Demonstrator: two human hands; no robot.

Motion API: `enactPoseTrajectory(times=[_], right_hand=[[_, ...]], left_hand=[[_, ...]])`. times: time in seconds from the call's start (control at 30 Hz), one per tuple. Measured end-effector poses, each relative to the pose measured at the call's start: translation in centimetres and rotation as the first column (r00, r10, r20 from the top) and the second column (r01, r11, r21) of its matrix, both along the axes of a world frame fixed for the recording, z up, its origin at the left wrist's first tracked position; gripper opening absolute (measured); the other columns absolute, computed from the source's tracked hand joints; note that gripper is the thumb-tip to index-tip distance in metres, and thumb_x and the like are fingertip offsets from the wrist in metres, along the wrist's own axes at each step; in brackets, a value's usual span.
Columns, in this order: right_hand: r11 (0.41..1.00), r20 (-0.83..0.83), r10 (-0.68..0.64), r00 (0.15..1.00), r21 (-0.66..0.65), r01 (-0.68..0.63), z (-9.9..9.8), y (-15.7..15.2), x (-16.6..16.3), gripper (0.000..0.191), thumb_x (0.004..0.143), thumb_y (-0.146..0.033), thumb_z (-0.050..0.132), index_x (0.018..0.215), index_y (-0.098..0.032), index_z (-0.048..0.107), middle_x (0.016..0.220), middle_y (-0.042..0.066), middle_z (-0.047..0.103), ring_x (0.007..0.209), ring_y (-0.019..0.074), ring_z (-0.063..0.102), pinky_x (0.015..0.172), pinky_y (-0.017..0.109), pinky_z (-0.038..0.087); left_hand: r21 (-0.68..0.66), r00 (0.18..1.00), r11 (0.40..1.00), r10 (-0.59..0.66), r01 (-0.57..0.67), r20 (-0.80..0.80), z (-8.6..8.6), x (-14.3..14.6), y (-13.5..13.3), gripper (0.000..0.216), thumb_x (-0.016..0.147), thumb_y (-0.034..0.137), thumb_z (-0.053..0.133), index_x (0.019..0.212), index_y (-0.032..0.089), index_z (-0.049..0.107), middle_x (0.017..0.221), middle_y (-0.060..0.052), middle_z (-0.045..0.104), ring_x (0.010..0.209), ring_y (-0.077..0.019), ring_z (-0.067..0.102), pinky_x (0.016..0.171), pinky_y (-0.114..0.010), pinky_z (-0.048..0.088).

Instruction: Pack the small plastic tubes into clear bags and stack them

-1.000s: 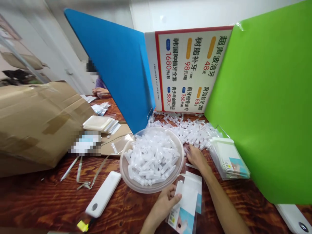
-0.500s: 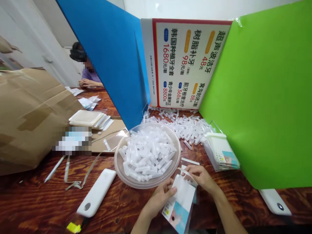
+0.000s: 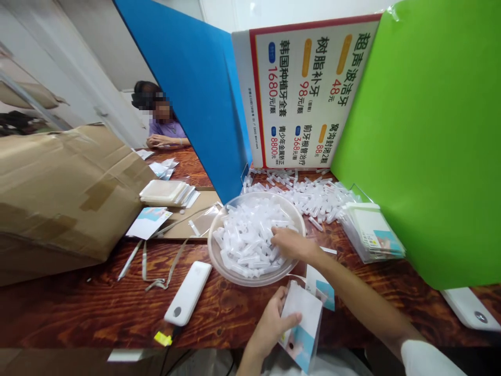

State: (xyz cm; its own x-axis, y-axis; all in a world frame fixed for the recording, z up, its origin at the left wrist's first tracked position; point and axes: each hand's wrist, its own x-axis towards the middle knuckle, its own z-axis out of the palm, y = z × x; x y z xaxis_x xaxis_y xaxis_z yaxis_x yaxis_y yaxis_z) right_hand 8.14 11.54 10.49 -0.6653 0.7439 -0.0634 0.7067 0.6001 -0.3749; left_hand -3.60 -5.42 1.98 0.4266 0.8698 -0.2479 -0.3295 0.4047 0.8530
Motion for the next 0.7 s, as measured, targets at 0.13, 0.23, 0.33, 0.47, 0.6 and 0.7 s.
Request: enactPoseTrajectory(times=[0.13, 0.23, 0.33, 0.47, 0.6, 0.7], right_hand=[[0.994, -0.346, -0.106, 0.932, -0.022, 0.105, 1.2, -1.8, 6.1, 0.024, 0.097, -0.028, 0.059, 0.115, -0.022, 0.072, 0.119, 0.008, 0.069, 0.106, 0.0221, 0.066, 0.095, 0.033, 0.052], [0.889, -0.650, -0.428, 0.628, -0.178, 0.421, 0.0, -4.1, 11.5, 0.031, 0.094, -0.040, 0.063, 0.118, -0.023, 0.068, 0.109, 0.008, 0.071, 0.100, 0.0247, 0.067, 0.085, 0.036, 0.056], [0.781, -0.643, -0.614, 0.458, -0.416, 0.465, -2.5, -7.0, 15.3, 0.032, 0.080, -0.045, 0.078, 0.100, -0.021, 0.069, 0.084, 0.003, 0.071, 0.076, 0.0210, 0.067, 0.065, 0.030, 0.055], [0.745, -0.590, -0.648, 0.482, -0.623, 0.239, -4.8, -10.2, 16.6, 0.031, 0.077, -0.047, 0.081, 0.087, -0.018, 0.073, 0.076, 0.003, 0.071, 0.067, 0.0188, 0.065, 0.062, 0.029, 0.054], [0.779, -0.653, -0.602, 0.460, -0.607, 0.159, -5.4, -11.2, 16.0, 0.033, 0.086, -0.050, 0.073, 0.089, -0.018, 0.076, 0.094, 0.008, 0.075, 0.091, 0.0236, 0.069, 0.083, 0.035, 0.055], [0.688, -0.645, -0.723, 0.247, -0.706, 0.170, -6.7, -10.9, 15.4, 0.039, 0.079, -0.055, 0.078, 0.091, -0.020, 0.068, 0.076, 0.002, 0.072, 0.062, 0.0167, 0.065, 0.060, 0.028, 0.053]], left_hand=[[-0.034, 1.000, 0.999, 0.017, -0.017, -0.010, -0.2, 0.4, 0.2, 0.062, 0.068, 0.051, 0.089, 0.108, 0.016, 0.057, 0.100, -0.007, 0.069, 0.091, -0.0211, 0.063, 0.077, -0.025, 0.044], [-0.026, 1.000, 1.000, 0.001, -0.001, -0.005, -0.1, 0.8, 1.0, 0.062, 0.066, 0.051, 0.089, 0.107, 0.015, 0.059, 0.100, -0.007, 0.070, 0.091, -0.0207, 0.063, 0.076, -0.025, 0.045], [-0.017, 0.997, 0.997, -0.070, 0.070, -0.019, 0.1, 1.3, 2.1, 0.057, 0.070, 0.048, 0.088, 0.107, 0.015, 0.059, 0.102, -0.008, 0.071, 0.092, -0.0213, 0.064, 0.078, -0.026, 0.046], [0.020, 0.976, 0.979, -0.203, 0.205, -0.077, 0.5, 2.4, 3.6, 0.052, 0.074, 0.046, 0.086, 0.107, 0.015, 0.059, 0.105, -0.008, 0.070, 0.097, -0.0222, 0.064, 0.082, -0.027, 0.046], [-0.016, 0.959, 0.965, -0.262, 0.262, -0.105, 1.2, 3.6, 4.4, 0.048, 0.074, 0.044, 0.086, 0.102, 0.017, 0.058, 0.098, -0.004, 0.069, 0.089, -0.0188, 0.063, 0.076, -0.025, 0.046], [-0.038, 0.967, 0.971, -0.237, 0.234, -0.098, 1.8, 4.4, 4.5, 0.049, 0.074, 0.044, 0.087, 0.103, 0.017, 0.058, 0.097, -0.004, 0.069, 0.088, -0.0189, 0.064, 0.074, -0.025, 0.046]])
